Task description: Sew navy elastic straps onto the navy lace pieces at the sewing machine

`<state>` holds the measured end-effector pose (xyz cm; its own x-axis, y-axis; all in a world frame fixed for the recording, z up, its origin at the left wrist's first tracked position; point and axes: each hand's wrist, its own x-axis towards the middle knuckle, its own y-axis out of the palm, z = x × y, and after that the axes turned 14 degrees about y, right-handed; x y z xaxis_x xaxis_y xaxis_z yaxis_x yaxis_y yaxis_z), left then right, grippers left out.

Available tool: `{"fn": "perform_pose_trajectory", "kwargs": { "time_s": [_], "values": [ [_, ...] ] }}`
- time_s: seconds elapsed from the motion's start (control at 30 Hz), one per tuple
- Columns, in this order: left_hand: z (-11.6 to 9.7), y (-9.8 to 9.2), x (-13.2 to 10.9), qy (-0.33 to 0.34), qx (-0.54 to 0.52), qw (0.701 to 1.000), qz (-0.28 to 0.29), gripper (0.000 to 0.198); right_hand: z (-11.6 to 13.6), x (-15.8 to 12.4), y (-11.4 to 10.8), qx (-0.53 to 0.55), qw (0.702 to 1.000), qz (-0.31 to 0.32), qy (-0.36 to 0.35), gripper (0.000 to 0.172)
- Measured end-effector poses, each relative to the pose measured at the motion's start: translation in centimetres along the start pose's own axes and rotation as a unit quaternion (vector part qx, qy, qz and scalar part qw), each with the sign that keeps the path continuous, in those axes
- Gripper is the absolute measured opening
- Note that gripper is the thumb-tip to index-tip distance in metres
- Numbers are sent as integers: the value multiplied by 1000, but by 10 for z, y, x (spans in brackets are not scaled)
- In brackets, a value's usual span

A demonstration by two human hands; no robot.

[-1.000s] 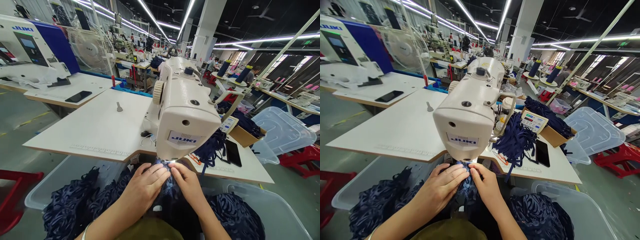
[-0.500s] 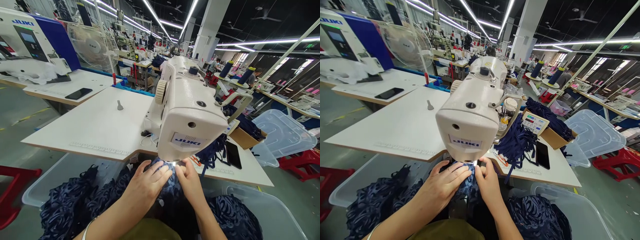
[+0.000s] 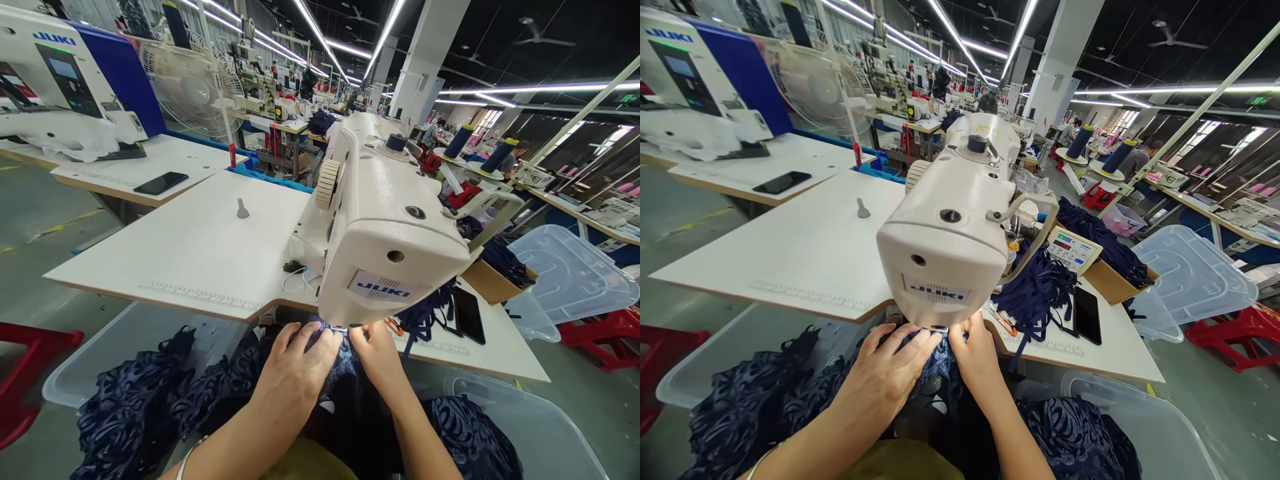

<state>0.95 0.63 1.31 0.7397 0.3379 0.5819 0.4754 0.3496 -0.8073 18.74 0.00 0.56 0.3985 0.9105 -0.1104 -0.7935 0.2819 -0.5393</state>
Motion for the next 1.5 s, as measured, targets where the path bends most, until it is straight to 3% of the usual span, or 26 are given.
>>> {"fn": "perform_pose_trajectory", "kwargs": {
  "time_s": [1.03,1.23,1.37,1.5],
  "values": [
    [1,-4,1,-3,2,1000,-27,33,1,-2,2,3,999,43,-6,13],
    [-4,-8,4,-29,-73,997,-19,34,1,-3,1,32,999,40,-17,9],
    [-7,-7,5,-24,-69,997,-17,42,-1,-3,1,62,997,29,-25,8],
    [-6,-6,5,1,-43,999,-6,33,-4,0,1,96,995,35,-22,10]
  ]
}}
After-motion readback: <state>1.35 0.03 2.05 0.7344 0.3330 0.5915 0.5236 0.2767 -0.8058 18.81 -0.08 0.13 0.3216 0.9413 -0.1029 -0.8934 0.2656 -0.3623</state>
